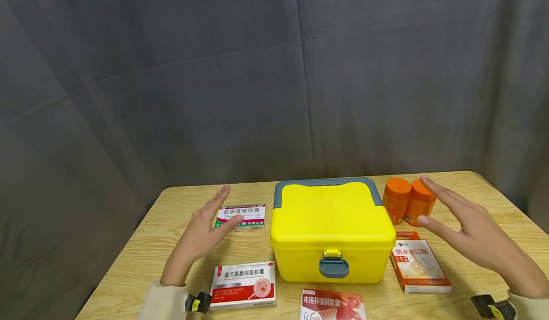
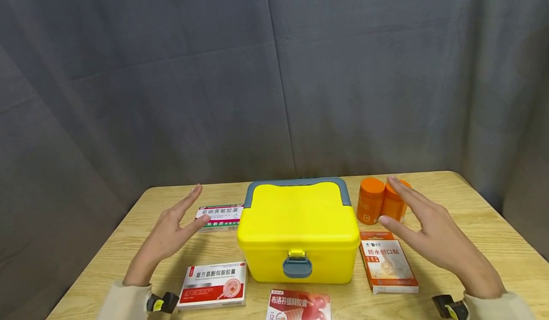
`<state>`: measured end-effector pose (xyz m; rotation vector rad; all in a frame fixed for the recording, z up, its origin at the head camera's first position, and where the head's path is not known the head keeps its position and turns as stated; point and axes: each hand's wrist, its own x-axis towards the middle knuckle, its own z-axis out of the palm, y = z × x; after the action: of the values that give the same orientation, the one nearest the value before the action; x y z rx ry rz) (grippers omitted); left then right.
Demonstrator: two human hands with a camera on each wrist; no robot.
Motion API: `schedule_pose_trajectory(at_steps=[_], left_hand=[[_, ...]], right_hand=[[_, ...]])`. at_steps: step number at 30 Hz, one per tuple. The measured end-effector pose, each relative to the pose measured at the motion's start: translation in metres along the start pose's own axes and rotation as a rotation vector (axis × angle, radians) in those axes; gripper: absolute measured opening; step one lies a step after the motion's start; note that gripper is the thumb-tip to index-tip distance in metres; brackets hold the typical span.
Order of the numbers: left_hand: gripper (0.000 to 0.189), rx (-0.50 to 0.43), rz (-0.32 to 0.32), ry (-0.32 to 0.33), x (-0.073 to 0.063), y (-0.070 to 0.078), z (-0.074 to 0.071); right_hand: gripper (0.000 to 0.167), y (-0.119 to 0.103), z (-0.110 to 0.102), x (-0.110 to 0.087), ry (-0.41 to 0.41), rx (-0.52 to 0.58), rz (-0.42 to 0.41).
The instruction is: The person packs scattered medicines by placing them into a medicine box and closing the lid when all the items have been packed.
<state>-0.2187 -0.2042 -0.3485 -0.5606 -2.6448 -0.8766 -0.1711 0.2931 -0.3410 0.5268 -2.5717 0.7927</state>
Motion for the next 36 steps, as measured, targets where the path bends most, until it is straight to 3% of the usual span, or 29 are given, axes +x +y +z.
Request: schedule_pose_trajectory(at_steps=[28,36], left_hand=[[0.079,-0.078,0.062,-0.049,-0.006,0.005,0.021],[0.078,-0.110,0.098,-0.059,-0.006,0.009,0.026]], right_hand=[[0.081,0.001,0.013,-0.006,0.002,0.034,-0.091],[0.080,-0.002,0.010,-0.009,-0.066,0.078,-0.044]])
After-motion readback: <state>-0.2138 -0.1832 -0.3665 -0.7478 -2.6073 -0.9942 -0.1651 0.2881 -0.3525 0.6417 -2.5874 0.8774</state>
